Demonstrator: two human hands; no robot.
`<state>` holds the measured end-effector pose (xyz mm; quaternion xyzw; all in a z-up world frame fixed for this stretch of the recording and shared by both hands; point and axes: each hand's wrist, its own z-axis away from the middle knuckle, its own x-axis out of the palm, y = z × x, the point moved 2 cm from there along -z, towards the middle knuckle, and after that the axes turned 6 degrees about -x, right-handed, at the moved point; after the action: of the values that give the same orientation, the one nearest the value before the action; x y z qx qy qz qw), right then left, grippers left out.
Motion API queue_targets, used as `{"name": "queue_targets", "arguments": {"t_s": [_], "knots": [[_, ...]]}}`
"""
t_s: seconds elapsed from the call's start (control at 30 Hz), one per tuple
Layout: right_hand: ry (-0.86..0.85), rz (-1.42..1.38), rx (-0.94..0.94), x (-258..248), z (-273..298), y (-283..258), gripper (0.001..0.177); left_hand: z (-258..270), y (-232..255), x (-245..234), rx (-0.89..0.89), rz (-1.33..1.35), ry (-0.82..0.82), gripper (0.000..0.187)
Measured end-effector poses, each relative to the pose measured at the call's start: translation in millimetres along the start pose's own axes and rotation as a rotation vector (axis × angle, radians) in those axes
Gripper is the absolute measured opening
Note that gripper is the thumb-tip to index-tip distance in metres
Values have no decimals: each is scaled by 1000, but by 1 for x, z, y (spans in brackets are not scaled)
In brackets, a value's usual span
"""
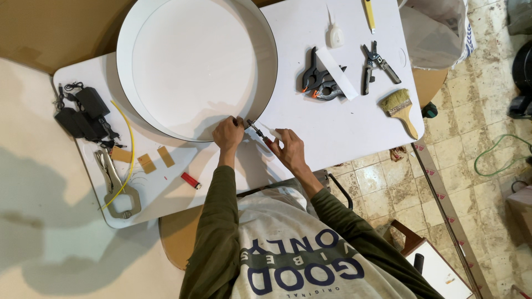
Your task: The person uses a clamp to hold a circular drum rim in place on a table, then applies glue from a small bottle along the rim's edge. They rotate the rim and continue applying glue to different sections while maintaining pressure with the clamp.
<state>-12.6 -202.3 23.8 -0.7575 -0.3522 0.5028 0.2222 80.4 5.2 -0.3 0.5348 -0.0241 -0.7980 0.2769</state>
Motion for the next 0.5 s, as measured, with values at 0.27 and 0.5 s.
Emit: {"name": "queue_targets", "arguments": {"t_s": [0.27, 0.5], "knots": [[-21, -2, 8, -3, -2, -5, 24, -1, -1, 2, -26, -34, -19, 43], [-22, 18, 34, -8, -6, -11, 25, 2, -1, -1, -14, -11, -5, 42]]}}
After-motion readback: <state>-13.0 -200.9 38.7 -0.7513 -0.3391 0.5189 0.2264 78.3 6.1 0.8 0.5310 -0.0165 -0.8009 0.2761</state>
